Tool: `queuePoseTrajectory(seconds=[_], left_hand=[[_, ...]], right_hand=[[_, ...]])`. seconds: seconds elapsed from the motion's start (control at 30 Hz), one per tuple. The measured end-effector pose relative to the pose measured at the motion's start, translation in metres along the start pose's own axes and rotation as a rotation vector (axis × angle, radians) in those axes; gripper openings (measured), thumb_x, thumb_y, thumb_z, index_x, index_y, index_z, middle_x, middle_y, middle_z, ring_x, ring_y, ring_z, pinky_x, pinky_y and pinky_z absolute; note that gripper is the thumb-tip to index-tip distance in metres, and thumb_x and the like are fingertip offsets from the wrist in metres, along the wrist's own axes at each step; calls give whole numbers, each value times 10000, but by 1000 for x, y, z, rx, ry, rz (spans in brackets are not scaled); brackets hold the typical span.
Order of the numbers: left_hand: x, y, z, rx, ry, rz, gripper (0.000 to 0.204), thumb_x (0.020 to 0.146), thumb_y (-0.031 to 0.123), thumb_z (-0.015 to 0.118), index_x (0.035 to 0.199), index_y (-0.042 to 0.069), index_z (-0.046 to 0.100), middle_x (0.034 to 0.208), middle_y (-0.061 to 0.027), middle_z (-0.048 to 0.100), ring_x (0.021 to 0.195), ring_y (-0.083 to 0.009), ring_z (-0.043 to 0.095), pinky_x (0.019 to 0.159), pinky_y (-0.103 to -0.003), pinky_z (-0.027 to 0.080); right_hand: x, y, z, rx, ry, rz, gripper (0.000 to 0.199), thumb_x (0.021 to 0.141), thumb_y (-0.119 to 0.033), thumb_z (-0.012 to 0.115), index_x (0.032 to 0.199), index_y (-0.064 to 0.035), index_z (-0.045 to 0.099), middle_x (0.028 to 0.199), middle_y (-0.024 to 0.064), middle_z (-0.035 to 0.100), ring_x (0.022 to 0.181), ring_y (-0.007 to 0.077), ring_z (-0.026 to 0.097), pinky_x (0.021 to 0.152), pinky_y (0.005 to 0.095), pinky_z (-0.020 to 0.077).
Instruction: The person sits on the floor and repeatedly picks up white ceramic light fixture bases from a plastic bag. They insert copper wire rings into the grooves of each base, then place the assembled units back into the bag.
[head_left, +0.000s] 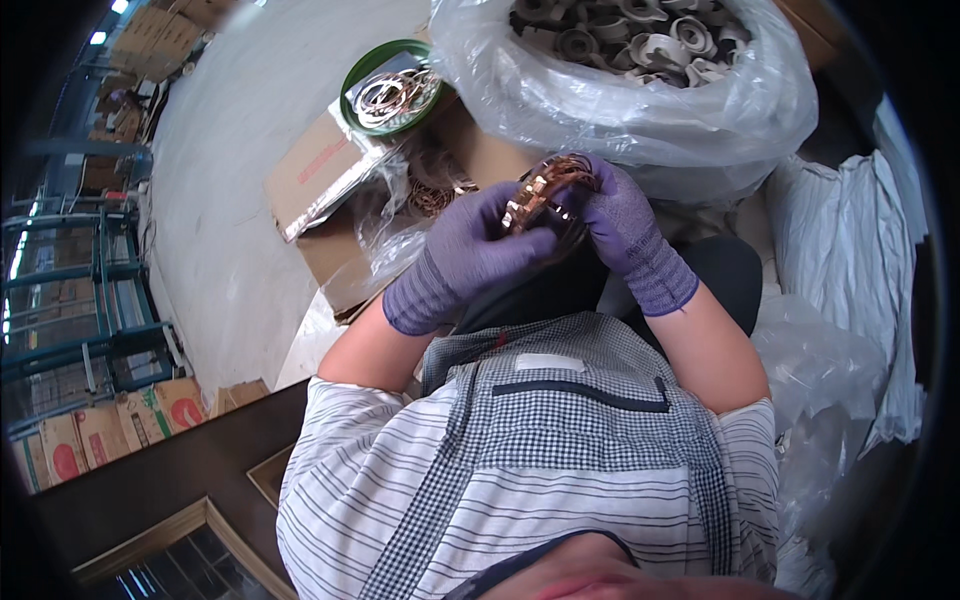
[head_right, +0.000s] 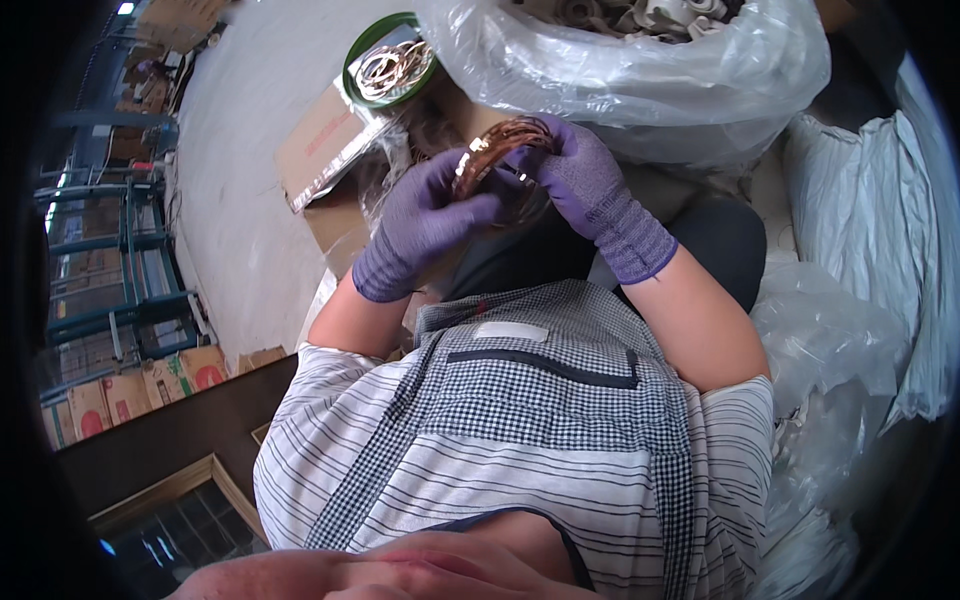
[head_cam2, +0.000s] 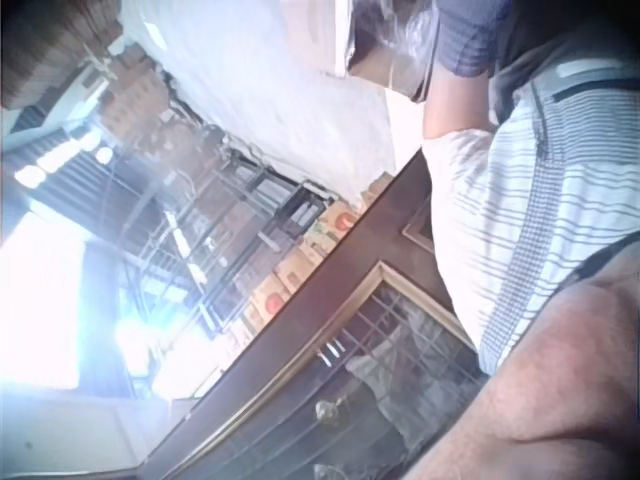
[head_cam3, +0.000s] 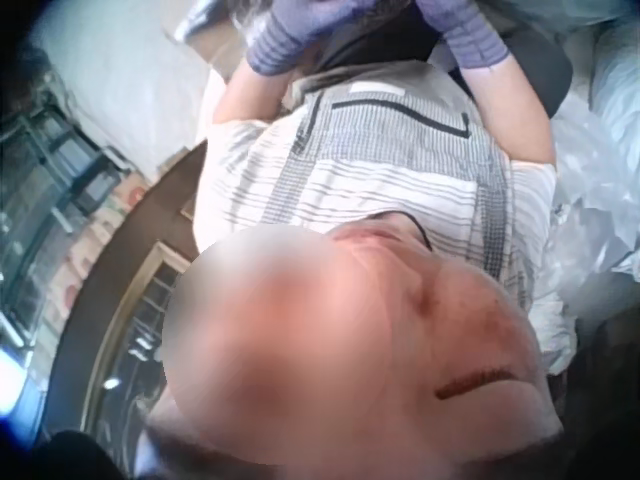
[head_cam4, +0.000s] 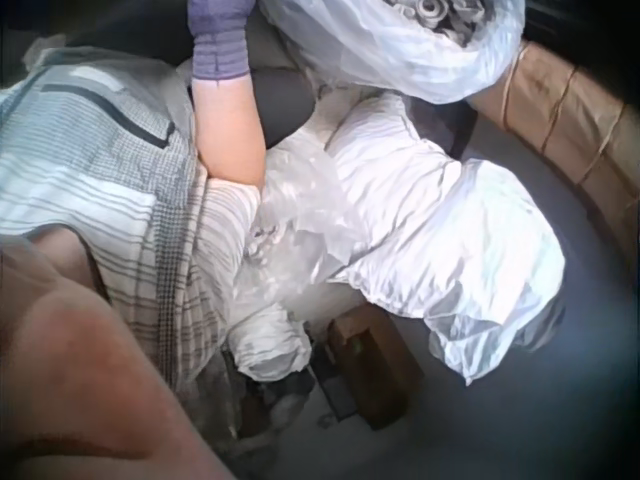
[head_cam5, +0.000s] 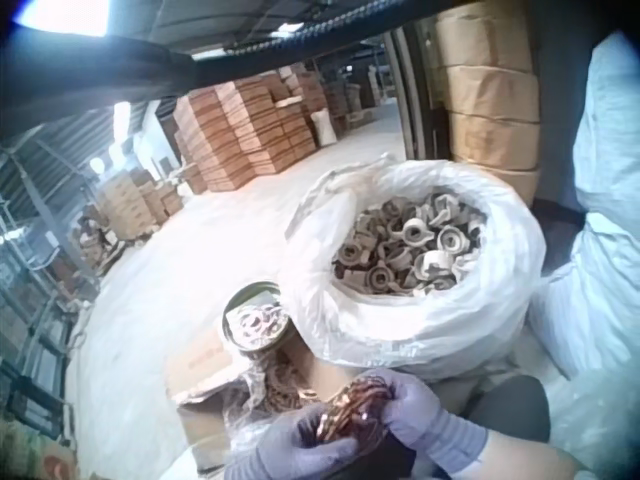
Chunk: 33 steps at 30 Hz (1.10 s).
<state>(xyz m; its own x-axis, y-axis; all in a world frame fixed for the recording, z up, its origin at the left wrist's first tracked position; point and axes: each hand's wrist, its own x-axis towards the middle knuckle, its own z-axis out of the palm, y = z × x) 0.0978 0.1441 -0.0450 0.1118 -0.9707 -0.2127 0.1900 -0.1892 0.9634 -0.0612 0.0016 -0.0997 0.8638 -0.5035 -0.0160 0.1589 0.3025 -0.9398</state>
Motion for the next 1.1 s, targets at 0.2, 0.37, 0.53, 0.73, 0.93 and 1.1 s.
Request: queuePoseTrajectory(seconds=[0.2,0.37,0.53,0.73,0.93,1.1], left_hand=[[13,1,47,499,-460,608,656,812,264,882,1342,0,599,1228,-177,660,1044,-292,700,944,-363,551],[71,40,45,450,-538,479,392,924,232,775,1214,-18,690,1123,-157,725,1033,-271,715,946,-376,562],[257,36,60,908,-178,546,525,863,294,811,1316,63,678,1158,-192,715,1039,-246,717,956,-377,566],[476,-54,60,1595,95,533,923,678,524,881,1427,79,576,1356,-242,604,1183,-359,654,1047,-448,526],[488,-70,71,1446,123,210,472,758,294,815,1164,68,731,1163,-187,742,1106,-344,721,950,-471,568],[444,-30,32,977,199,246,641,647,453,842,1113,24,744,1067,-221,753,994,-370,729,927,-407,568]], right_hand=[[-36,-31,-32,-371,8,-338,186,950,-183,661,1049,-27,639,1079,107,645,944,172,645,843,286,519],[-83,-35,-71,412,134,-399,246,986,-250,673,951,-27,573,1125,190,602,986,285,682,834,394,619],[-92,-50,-94,419,16,-367,280,918,-251,780,921,-3,651,1059,250,637,905,298,710,743,321,625],[-74,-43,-99,516,116,-335,343,801,-252,884,949,-16,684,1092,233,661,1011,338,690,959,471,556],[-88,-45,-101,548,256,-289,296,965,-302,698,877,-51,567,942,189,629,883,328,686,904,505,584],[-83,-44,-87,265,398,-257,279,1013,-306,629,929,-49,564,1115,208,620,1008,334,665,965,462,533]])
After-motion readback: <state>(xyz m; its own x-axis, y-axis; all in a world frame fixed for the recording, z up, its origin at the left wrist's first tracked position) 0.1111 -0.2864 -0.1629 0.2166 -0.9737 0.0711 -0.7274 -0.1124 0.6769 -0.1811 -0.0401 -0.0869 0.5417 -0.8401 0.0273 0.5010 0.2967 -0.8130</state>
